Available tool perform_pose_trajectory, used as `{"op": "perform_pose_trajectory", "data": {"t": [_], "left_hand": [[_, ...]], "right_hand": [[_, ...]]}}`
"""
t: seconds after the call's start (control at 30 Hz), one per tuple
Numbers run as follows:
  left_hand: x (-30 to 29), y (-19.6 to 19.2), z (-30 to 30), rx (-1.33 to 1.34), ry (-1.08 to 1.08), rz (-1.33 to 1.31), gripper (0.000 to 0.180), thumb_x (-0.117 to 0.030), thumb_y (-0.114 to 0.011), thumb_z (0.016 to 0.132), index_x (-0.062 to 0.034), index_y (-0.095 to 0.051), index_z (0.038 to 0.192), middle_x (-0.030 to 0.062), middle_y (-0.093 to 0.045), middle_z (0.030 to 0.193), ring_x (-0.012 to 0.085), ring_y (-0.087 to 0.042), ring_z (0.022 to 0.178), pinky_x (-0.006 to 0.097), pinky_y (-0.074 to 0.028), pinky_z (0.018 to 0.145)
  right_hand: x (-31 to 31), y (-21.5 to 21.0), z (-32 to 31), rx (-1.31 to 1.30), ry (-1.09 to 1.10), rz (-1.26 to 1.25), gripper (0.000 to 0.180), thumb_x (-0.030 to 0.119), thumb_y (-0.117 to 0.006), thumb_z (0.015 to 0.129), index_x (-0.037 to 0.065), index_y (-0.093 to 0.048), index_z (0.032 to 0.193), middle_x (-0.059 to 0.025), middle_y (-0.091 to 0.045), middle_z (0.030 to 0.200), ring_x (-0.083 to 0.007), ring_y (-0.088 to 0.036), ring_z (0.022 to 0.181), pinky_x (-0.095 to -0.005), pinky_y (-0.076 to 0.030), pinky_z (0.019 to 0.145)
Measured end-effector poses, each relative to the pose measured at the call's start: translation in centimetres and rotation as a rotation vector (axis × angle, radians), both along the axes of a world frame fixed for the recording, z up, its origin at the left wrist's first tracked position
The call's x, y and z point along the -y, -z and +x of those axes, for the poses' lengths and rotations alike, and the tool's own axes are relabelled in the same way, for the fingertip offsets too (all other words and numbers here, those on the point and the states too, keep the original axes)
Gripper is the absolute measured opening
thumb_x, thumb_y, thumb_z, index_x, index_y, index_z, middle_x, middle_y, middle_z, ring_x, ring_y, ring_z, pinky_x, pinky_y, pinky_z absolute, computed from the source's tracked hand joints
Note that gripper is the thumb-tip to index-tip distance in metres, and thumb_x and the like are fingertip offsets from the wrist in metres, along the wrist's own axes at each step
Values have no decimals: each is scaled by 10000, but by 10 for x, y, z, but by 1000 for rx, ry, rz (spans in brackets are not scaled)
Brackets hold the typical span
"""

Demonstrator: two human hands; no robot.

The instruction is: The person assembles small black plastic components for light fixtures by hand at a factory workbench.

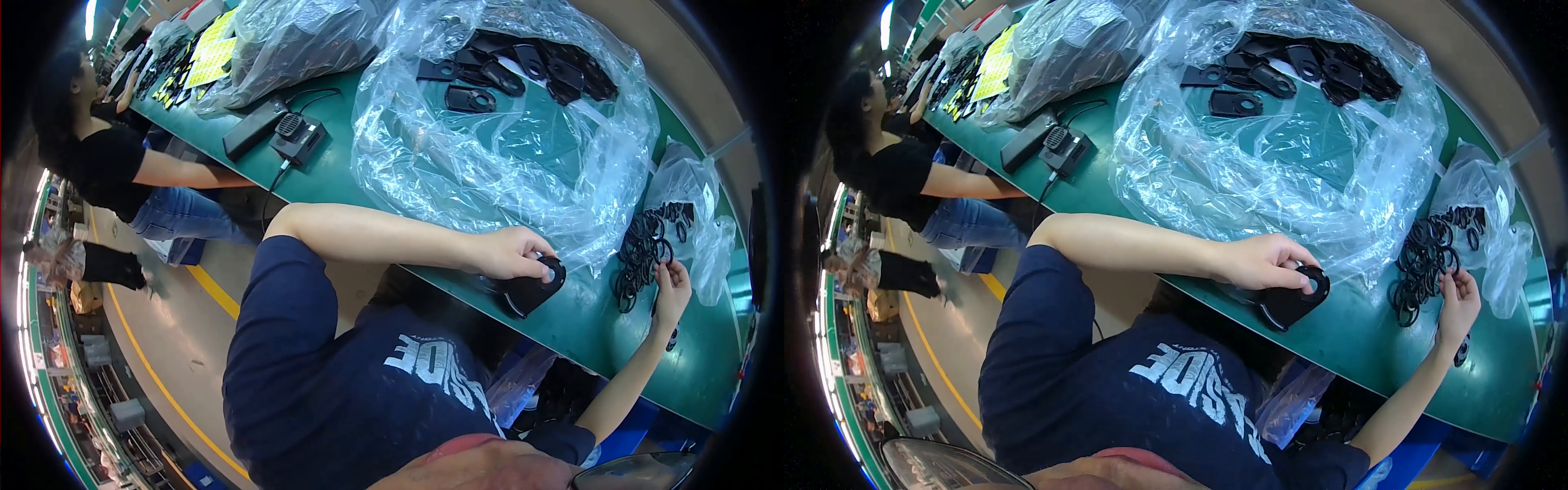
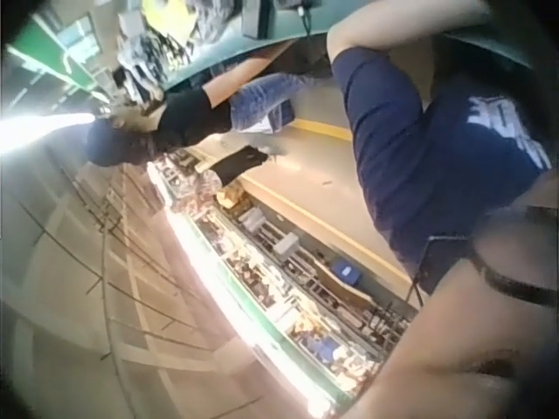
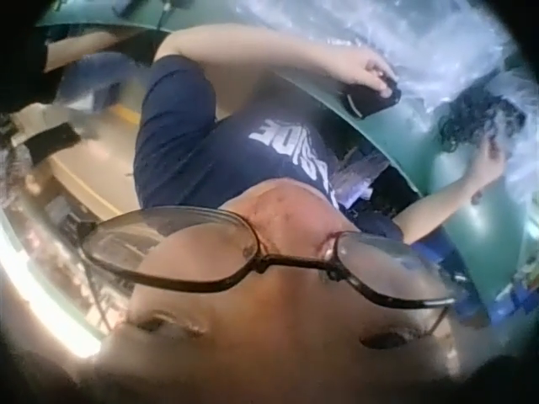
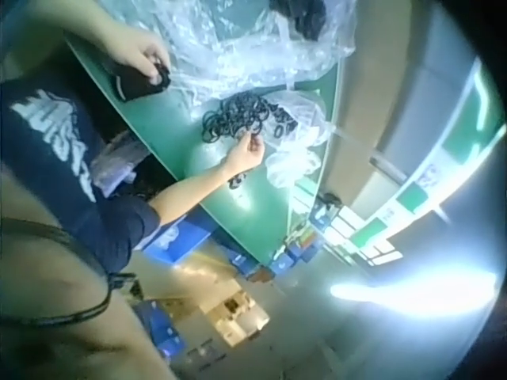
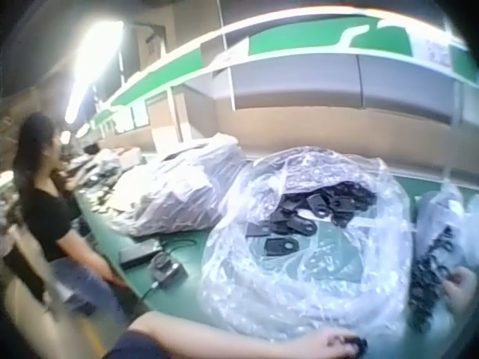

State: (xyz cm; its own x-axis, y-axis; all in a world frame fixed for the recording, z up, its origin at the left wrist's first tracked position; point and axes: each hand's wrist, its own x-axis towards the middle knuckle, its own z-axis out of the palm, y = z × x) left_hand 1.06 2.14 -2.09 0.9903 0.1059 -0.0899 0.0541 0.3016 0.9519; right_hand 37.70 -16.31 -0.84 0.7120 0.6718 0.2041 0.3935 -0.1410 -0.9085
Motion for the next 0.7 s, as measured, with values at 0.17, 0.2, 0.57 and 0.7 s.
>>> {"op": "perform_pose_trajectory", "data": {"t": [0.17, 0.2, 0.57, 0.7], "left_hand": [[1, -4, 4, -55, 3, 66, 348, -106, -555, 875, 46, -496, 1183, 95, -652, 963, 98, -597, 843, 225, -473, 755], [-2, -10, -2, -119, 7, 112, 355, -107, -547, 882, 51, -483, 1193, 108, -647, 994, 114, -603, 871, 236, -477, 785], [3, -16, -6, -154, -97, -62, 360, -151, -523, 905, 2, -461, 1225, 70, -634, 1010, 104, -607, 847, 240, -502, 720], [0, -18, -6, -171, -132, -23, 363, -156, -519, 910, 10, -466, 1228, 45, -645, 993, 38, -551, 727, 182, -425, 604]], "right_hand": [[2, -24, -33, -154, 54, 19, 233, 67, -605, 846, -39, -556, 1047, -112, -625, 986, -156, -620, 854, -244, -493, 755], [-10, -27, -39, -201, -13, 74, 243, 89, -612, 846, -41, -568, 1047, -114, -629, 977, -161, -621, 864, -243, -488, 770], [4, -38, -106, -182, 78, 274, 251, 34, -643, 801, -84, -576, 1012, -90, -638, 805, -120, -615, 668, -214, -503, 604], [9, -30, -146, -253, -6, 3, 301, 33, -635, 795, -79, -553, 1062, -97, -646, 781, -113, -617, 645, -204, -494, 572]]}}
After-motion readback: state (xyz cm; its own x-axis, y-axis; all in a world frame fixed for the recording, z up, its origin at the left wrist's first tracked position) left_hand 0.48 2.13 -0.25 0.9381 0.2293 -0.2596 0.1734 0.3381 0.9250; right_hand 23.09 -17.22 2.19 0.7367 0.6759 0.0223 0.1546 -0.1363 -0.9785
